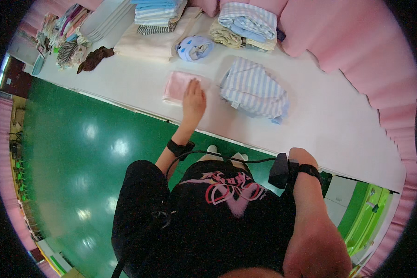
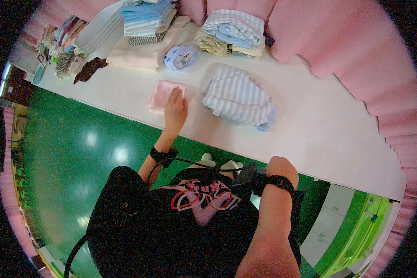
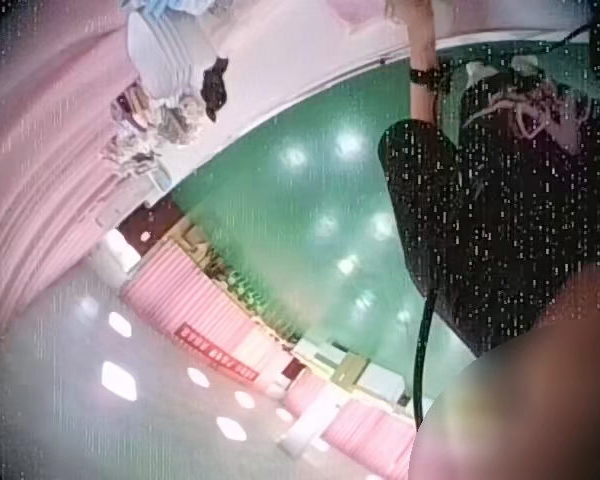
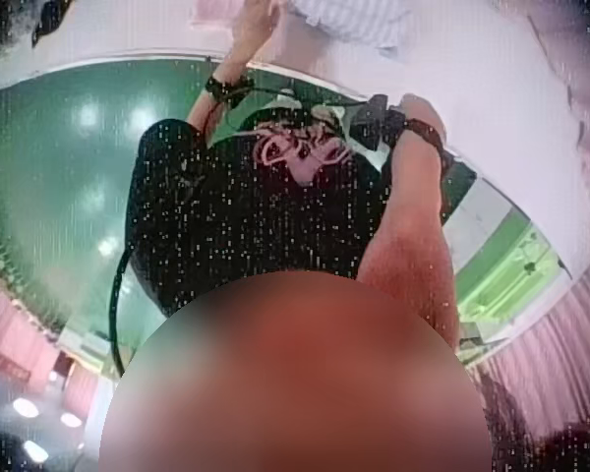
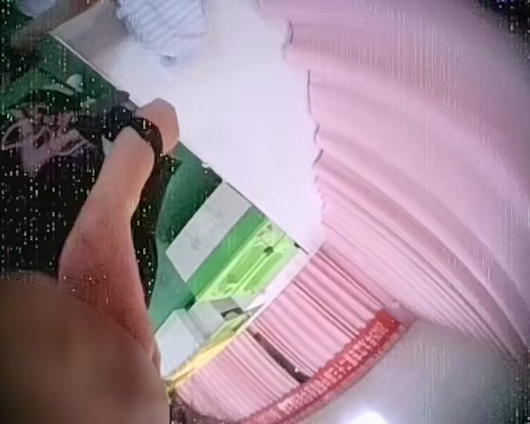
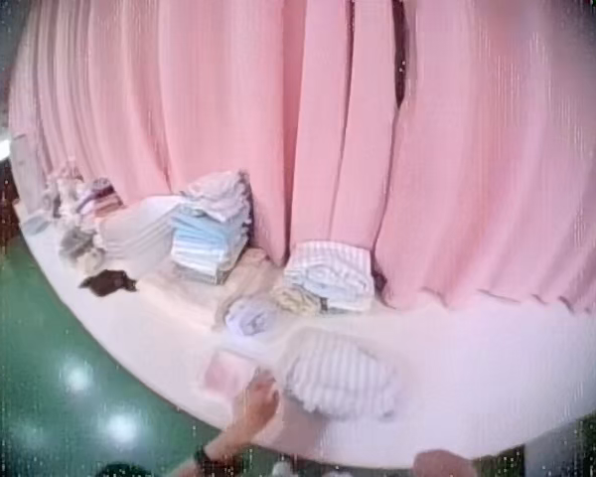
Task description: Folding and organizing various baby clothes and linens on a long counter.
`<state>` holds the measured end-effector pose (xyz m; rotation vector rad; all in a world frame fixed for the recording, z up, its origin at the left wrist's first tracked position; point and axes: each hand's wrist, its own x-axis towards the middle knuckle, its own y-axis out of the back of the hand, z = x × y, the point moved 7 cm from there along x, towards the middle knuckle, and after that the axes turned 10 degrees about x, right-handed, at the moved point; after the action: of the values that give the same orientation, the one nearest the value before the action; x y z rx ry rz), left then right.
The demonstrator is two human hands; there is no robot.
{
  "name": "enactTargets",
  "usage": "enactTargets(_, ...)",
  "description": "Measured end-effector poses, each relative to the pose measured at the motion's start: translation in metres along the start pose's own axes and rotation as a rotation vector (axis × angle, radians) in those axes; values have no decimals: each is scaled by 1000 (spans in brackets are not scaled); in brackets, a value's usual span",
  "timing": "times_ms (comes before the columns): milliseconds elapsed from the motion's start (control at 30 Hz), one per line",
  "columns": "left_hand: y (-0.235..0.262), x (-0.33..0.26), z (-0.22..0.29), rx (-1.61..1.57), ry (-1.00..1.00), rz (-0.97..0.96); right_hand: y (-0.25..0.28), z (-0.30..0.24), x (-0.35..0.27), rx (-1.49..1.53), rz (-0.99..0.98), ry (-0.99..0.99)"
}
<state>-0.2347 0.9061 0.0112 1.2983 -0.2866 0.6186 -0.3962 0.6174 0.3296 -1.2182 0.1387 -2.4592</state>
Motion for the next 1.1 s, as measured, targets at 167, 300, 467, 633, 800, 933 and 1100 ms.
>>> enactTargets(167, 12, -32, -66, 496, 150, 6, 52, -26, -47, -108, -91, -176)
enactTargets(300, -3, -39, -72, 443, 140, -60, 4, 56, -290, -176, -1203, -1140)
enactTargets(467, 6, -30, -58, 322, 128, 44, 34, 7, -392, -304, -1583, -1281)
enactTargets(633, -7, -23, -27, -291, 236, -141, 41, 24, -414, -293, -1426, -1341)
enactTargets(800, -62, -8, 18, -793, 375, -485, 22, 105, -348, -375, -1062, -1573)
enactTargets(933, -78, 18, 42, -802, 259, -442, 17, 153, -296, -393, -866, -1568)
enactTargets(1100, -18, 27, 105, -316, -76, -159, 48, 179, -246, -475, -561, -1472)
